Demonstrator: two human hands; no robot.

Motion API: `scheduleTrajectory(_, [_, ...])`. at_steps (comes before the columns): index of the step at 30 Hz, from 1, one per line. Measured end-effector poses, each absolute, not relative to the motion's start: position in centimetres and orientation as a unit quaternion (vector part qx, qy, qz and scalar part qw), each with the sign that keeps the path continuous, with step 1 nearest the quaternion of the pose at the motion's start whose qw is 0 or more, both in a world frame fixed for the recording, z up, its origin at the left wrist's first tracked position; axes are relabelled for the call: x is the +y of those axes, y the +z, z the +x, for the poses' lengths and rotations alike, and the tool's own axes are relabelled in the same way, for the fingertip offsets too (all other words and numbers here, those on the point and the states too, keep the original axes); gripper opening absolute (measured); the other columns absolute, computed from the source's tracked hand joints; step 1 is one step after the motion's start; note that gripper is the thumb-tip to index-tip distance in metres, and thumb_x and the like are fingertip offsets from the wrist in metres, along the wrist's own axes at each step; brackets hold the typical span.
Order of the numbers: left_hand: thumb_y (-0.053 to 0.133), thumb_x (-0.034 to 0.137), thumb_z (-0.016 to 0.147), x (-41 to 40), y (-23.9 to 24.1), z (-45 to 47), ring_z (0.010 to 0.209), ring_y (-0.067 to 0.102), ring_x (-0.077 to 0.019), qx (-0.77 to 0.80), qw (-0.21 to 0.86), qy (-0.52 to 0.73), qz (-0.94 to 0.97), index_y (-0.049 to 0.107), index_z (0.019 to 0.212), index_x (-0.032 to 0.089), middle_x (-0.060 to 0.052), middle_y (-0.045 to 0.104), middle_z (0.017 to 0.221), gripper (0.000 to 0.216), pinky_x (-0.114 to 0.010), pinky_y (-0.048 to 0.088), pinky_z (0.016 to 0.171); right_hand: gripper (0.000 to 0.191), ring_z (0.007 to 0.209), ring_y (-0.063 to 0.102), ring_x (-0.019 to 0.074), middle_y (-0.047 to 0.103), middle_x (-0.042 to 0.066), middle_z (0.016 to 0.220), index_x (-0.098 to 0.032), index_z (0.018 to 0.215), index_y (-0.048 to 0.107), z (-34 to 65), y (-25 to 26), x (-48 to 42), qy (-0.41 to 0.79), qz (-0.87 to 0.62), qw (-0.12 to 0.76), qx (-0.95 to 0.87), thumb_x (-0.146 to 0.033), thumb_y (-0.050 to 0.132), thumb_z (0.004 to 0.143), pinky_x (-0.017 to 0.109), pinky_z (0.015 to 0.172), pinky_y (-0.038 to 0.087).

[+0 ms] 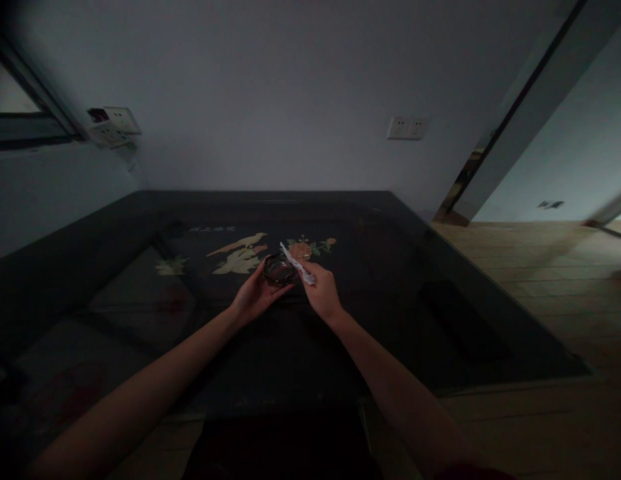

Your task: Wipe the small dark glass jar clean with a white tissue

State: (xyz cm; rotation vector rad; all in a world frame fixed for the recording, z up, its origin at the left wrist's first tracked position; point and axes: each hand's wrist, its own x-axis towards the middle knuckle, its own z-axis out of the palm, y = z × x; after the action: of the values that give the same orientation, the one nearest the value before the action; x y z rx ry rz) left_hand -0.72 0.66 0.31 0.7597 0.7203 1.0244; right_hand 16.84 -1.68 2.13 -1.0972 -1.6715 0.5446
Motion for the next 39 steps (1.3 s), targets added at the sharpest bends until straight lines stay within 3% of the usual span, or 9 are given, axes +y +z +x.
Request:
scheduleTrajectory(3, [0.041,0.041,0.096,1.2,-0.1,-1.0,0.104,0.065,-0.0199,0.296,0.778,0.49,0.259,0.055,0.125,0.021,-0.008,0.065,0.121,0.038,-0.041,0.049,0.099,0.04,0.114,0.062,0.0205,0.068,0.006,0.124,-0.023,0.123,0.064,16.7,1.9,-1.9,0.205,-0.417,0.463,-0.754,-0.016,0.048,0.087,0.038,0.1,0.046])
scheduleTrajectory(6, [0.044,0.036,0.095,1.6,-0.3,-1.2,0.086,0.067,-0.0169,0.27,0.795,0.509,0.189,0.061,0.114,0.017,-0.007,0.071,0.095,0.032,-0.035,0.05,0.091,0.047,0.122,0.056,0.0195,0.064,0.007,0.129,-0.021,0.127,0.06,16.3,1.6,-2.1,0.174,-0.376,0.421,-0.807,-0.01,0.044,0.085,0.041,0.106,0.043])
scheduleTrajectory(13, [0.04,0.033,0.095,1.2,0.2,-0.8,0.084,0.067,-0.0207,0.239,0.807,0.512,0.171,0.064,0.111,0.007,-0.011,0.072,0.089,0.038,-0.033,0.048,0.089,0.055,0.131,0.049,0.0221,0.058,0.011,0.137,-0.018,0.137,0.05,15.4,1.9,-2.7,0.111,-0.366,0.297,-0.875,-0.008,0.044,0.083,0.047,0.112,0.035])
scheduleTrajectory(17, [0.039,0.036,0.096,1.0,0.5,-0.7,0.082,0.067,-0.02,0.246,0.796,0.52,0.187,0.064,0.113,0.01,-0.009,0.072,0.089,0.04,-0.033,0.048,0.088,0.055,0.131,0.049,0.0232,0.055,0.015,0.138,-0.013,0.14,0.045,15.0,2.3,-3.2,0.097,-0.389,0.244,-0.883,-0.01,0.045,0.085,0.047,0.115,0.03])
scheduleTrajectory(24, [0.038,0.032,0.098,0.8,0.6,-0.3,0.072,0.066,-0.0158,0.28,0.807,0.494,0.163,0.067,0.096,0.012,-0.005,0.07,0.076,0.036,-0.029,0.048,0.089,0.056,0.122,0.055,0.026,0.06,0.02,0.13,-0.006,0.138,0.045,13.5,2.3,-4.0,0.089,-0.452,0.201,-0.865,-0.012,0.052,0.082,0.042,0.109,0.039])
scheduleTrajectory(28, [0.038,0.037,0.098,0.7,0.8,-0.1,0.076,0.067,-0.0167,0.287,0.801,0.492,0.185,0.068,0.091,0.011,-0.007,0.071,0.079,0.04,-0.029,0.048,0.09,0.054,0.122,0.055,0.0279,0.06,0.02,0.13,-0.007,0.134,0.05,12.9,1.8,-4.1,0.176,-0.468,0.238,-0.832,-0.009,0.051,0.08,0.044,0.108,0.039])
scheduleTrajectory(35, [0.038,0.036,0.098,1.1,0.5,0.1,0.072,0.066,-0.0152,0.289,0.8,0.493,0.184,0.069,0.086,0.011,-0.007,0.071,0.078,0.041,-0.028,0.051,0.082,0.047,0.116,0.061,0.0236,0.064,0.009,0.125,-0.02,0.126,0.055,12.1,0.5,-2.7,0.562,-0.361,0.492,-0.558,-0.029,0.058,0.08,0.041,0.104,0.044])
scheduleTrajectory(39, [0.042,0.036,0.097,1.0,0.5,0.1,0.073,0.066,-0.0148,0.304,0.786,0.504,0.188,0.069,0.09,0.012,-0.006,0.071,0.079,0.036,-0.027,0.051,0.081,0.046,0.114,0.062,0.0231,0.065,0.008,0.124,-0.021,0.123,0.056,12.0,0.4,-2.5,0.588,-0.324,0.517,-0.532,-0.032,0.06,0.079,0.041,0.105,0.043])
